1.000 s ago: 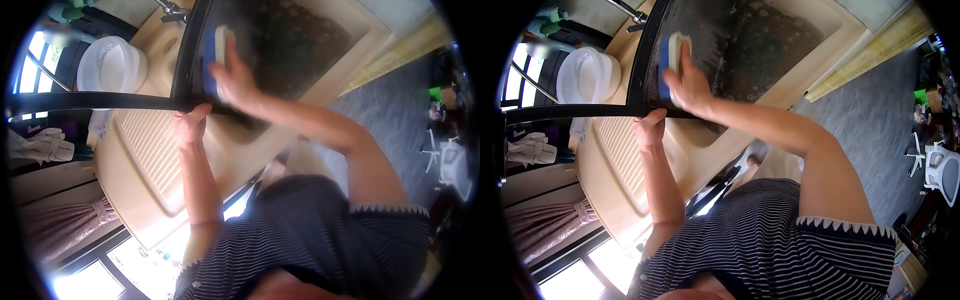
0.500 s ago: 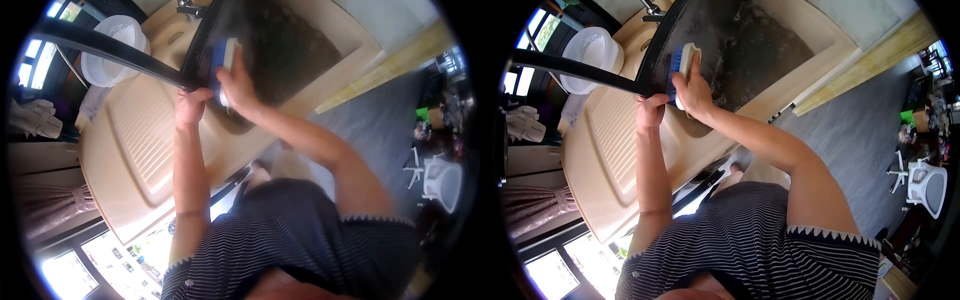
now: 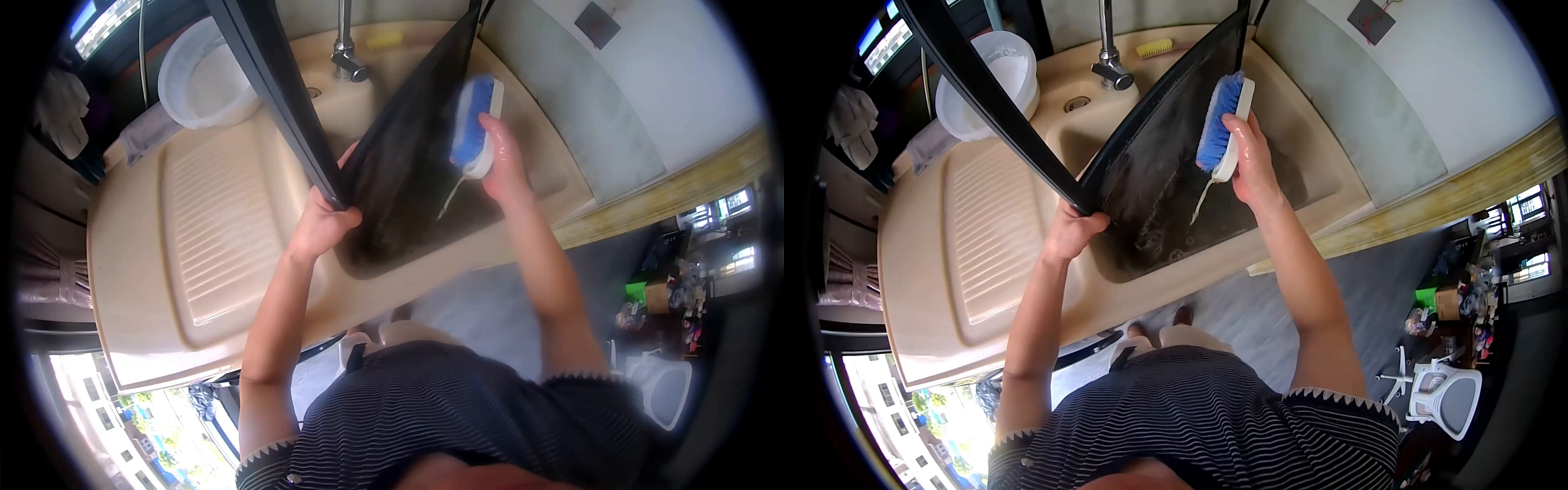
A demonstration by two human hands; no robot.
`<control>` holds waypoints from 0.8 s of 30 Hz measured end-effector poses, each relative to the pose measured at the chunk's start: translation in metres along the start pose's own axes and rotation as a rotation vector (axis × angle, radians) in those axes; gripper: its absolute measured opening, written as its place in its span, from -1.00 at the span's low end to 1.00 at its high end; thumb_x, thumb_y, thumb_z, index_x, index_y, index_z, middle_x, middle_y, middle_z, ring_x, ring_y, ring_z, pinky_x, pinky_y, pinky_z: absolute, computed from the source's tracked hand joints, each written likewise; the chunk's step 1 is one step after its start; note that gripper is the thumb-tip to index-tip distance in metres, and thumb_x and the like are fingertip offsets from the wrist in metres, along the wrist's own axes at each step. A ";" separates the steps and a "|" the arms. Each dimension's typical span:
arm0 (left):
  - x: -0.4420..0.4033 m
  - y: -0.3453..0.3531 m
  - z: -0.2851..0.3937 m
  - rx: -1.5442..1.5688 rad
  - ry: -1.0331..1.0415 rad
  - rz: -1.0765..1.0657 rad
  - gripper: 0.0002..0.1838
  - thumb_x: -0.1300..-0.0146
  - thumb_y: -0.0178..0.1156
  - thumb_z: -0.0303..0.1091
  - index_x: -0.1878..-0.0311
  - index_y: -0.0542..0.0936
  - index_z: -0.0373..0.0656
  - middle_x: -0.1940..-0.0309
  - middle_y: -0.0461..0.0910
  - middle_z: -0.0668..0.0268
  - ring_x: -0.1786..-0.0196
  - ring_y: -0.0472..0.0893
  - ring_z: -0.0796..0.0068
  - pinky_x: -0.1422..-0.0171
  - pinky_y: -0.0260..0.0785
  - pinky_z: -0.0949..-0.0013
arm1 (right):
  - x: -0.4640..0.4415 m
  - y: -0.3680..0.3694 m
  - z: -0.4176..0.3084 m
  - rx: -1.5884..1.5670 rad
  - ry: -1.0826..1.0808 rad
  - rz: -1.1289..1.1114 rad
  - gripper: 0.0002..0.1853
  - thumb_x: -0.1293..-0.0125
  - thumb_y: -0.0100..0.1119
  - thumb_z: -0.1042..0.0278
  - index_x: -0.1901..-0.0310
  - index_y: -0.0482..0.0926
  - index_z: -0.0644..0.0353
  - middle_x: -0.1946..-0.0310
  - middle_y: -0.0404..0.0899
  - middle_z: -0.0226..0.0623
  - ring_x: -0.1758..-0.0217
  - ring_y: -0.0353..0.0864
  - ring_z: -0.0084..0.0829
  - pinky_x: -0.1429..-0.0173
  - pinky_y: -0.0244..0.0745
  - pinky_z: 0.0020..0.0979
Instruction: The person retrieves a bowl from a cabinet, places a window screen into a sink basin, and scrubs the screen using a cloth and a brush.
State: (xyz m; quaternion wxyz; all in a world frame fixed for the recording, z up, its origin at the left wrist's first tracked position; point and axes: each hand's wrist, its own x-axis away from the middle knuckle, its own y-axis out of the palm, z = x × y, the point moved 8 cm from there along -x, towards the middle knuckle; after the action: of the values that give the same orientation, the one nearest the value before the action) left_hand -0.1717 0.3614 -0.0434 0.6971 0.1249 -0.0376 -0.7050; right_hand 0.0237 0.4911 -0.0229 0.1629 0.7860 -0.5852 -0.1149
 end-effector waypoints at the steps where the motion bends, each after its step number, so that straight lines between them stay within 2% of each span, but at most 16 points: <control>1: 0.000 0.002 0.002 0.010 0.016 -0.013 -0.21 0.26 -0.04 -0.77 -0.23 0.23 -0.22 -0.05 0.38 0.40 -0.11 0.29 0.59 -0.18 0.05 0.58 | 0.002 0.006 -0.010 -0.003 0.010 -0.044 -0.59 -0.16 0.03 0.15 0.06 0.35 0.27 0.31 0.48 -0.21 0.36 0.55 -0.26 0.37 0.48 -0.31; 5: -0.002 0.012 0.011 -0.036 0.063 -0.054 -0.18 0.25 -0.08 -0.77 -0.27 0.16 -0.24 -0.07 0.36 0.38 -0.15 0.27 0.59 -0.20 0.02 0.59 | 0.010 0.039 -0.036 0.020 0.068 -0.201 -0.58 -0.20 -0.01 0.19 0.01 0.32 0.33 0.29 0.49 -0.13 0.40 0.59 -0.15 0.31 0.53 -0.27; 7: 0.000 0.017 0.017 -0.065 0.092 -0.090 -0.17 0.24 -0.11 -0.77 -0.29 0.13 -0.26 -0.09 0.34 0.34 -0.17 0.28 0.59 -0.22 0.00 0.61 | 0.016 0.053 -0.053 0.229 -0.059 -0.215 -0.53 -0.16 0.06 0.25 -0.09 0.27 0.22 0.26 0.45 -0.28 0.38 0.55 -0.38 0.31 0.54 -0.35; 8: -0.001 0.017 0.011 -0.082 0.106 -0.113 -0.16 0.24 -0.07 -0.76 -0.29 0.13 -0.23 -0.08 0.35 0.34 -0.16 0.28 0.59 -0.18 0.06 0.61 | 0.016 0.060 -0.061 0.201 -0.083 -0.250 -0.52 -0.15 0.07 0.24 -0.09 0.27 0.23 0.26 0.45 -0.28 0.37 0.55 -0.38 0.31 0.53 -0.38; 10: -0.001 0.018 -0.001 -0.106 -0.050 -0.130 -0.13 0.25 -0.01 -0.75 -0.30 0.10 -0.23 -0.13 0.29 0.37 -0.18 0.21 0.62 -0.23 -0.03 0.60 | 0.012 0.071 -0.076 0.145 -0.115 -0.314 -0.52 -0.15 0.08 0.24 -0.09 0.27 0.24 0.26 0.46 -0.28 0.37 0.57 -0.37 0.31 0.52 -0.42; 12: 0.003 0.020 -0.010 -0.135 -0.118 -0.203 -0.15 0.24 0.03 -0.72 -0.29 0.13 -0.22 -0.12 0.30 0.38 -0.15 0.23 0.61 -0.16 0.04 0.58 | 0.005 0.089 -0.083 0.111 -0.143 -0.353 -0.52 -0.15 0.08 0.24 -0.09 0.27 0.24 0.25 0.46 -0.26 0.32 0.58 -0.36 0.30 0.52 -0.43; 15: 0.000 0.020 -0.008 -0.129 -0.082 -0.425 -0.23 0.22 0.06 -0.68 -0.24 0.23 -0.21 -0.08 0.35 0.36 -0.09 0.34 0.55 0.02 0.28 0.54 | 0.007 0.127 -0.084 0.160 -0.134 -0.409 -0.53 -0.17 0.04 0.23 -0.09 0.27 0.24 0.20 0.47 -0.24 0.26 0.58 -0.36 0.21 0.50 -0.41; 17: -0.012 0.020 0.017 -0.014 -0.066 -0.621 -0.24 0.20 0.08 -0.66 -0.23 0.25 -0.19 -0.10 0.34 0.34 -0.09 0.34 0.51 0.01 0.30 0.50 | 0.005 0.143 -0.071 0.257 -0.134 -0.497 -0.54 -0.19 -0.01 0.25 -0.11 0.27 0.24 0.16 0.47 -0.27 0.21 0.55 -0.40 0.16 0.48 -0.40; 18: -0.025 0.008 0.018 0.163 -0.146 -0.614 -0.23 0.17 0.12 -0.63 -0.26 0.22 -0.19 -0.15 0.30 0.24 -0.16 0.32 0.39 -0.09 0.30 0.38 | 0.005 0.142 -0.061 0.281 -0.154 -0.529 -0.55 -0.20 -0.02 0.27 -0.12 0.27 0.25 0.13 0.45 -0.30 0.14 0.49 -0.46 0.08 0.42 -0.44; 19: -0.048 -0.001 0.029 0.417 -0.014 -0.495 -0.23 0.10 0.22 -0.49 -0.27 0.19 -0.20 -0.18 0.27 0.17 -0.17 0.32 0.30 -0.17 0.24 0.28 | 0.005 0.141 -0.050 0.305 -0.175 -0.561 -0.55 -0.22 -0.04 0.30 -0.13 0.27 0.26 0.10 0.44 -0.33 0.08 0.44 -0.52 0.01 0.36 -0.47; 20: -0.067 -0.007 0.029 0.555 0.024 -0.396 -0.27 0.00 0.26 -0.27 -0.24 0.21 -0.23 -0.13 0.32 0.17 -0.13 0.35 0.28 -0.20 0.19 0.23 | 0.007 0.141 -0.043 0.365 -0.165 -0.553 -0.54 -0.21 -0.02 0.32 -0.14 0.26 0.28 0.07 0.42 -0.34 0.04 0.39 -0.55 -0.05 0.30 -0.50; 21: -0.075 0.001 0.027 0.604 0.012 -0.403 -0.30 -0.02 0.25 -0.23 -0.22 0.23 -0.23 -0.10 0.34 0.19 -0.12 0.36 0.31 -0.19 0.19 0.24 | 0.008 0.142 -0.037 0.430 -0.155 -0.551 -0.53 -0.20 0.00 0.33 -0.14 0.26 0.30 0.05 0.40 -0.36 -0.01 0.35 -0.58 -0.11 0.24 -0.53; 22: -0.082 0.015 0.029 0.657 -0.001 -0.409 -0.32 -0.04 0.24 -0.19 -0.21 0.25 -0.22 -0.07 0.37 0.21 -0.10 0.37 0.33 -0.19 0.19 0.24 | 0.012 0.150 -0.043 0.503 -0.285 -0.549 -0.51 -0.19 0.03 0.34 -0.14 0.24 0.34 0.06 0.40 -0.35 0.02 0.36 -0.55 -0.09 0.26 -0.52; 23: -0.085 0.028 0.031 0.715 -0.016 -0.415 -0.35 -0.06 0.23 -0.15 -0.19 0.27 -0.22 -0.04 0.39 0.22 -0.09 0.37 0.35 -0.18 0.19 0.25 | 0.015 0.150 -0.044 0.474 -0.165 -0.530 -0.50 -0.19 0.03 0.33 -0.16 0.24 0.31 0.07 0.41 -0.33 0.03 0.36 -0.55 -0.06 0.27 -0.51; 24: -0.088 0.032 0.034 0.745 -0.025 -0.378 -0.39 -0.08 0.22 -0.14 -0.15 0.29 -0.21 0.00 0.40 0.24 -0.08 0.37 0.37 -0.17 0.19 0.26 | 0.013 0.143 -0.043 0.505 -0.169 -0.468 -0.49 -0.19 0.04 0.32 -0.16 0.24 0.29 0.07 0.41 -0.33 0.02 0.35 -0.55 -0.06 0.28 -0.49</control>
State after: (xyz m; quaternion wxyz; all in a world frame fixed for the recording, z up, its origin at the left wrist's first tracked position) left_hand -0.1488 0.4433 0.0078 0.4623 0.3644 -0.2750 -0.7602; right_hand -0.0830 0.4460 0.0731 -0.1162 0.9021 -0.4105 -0.0653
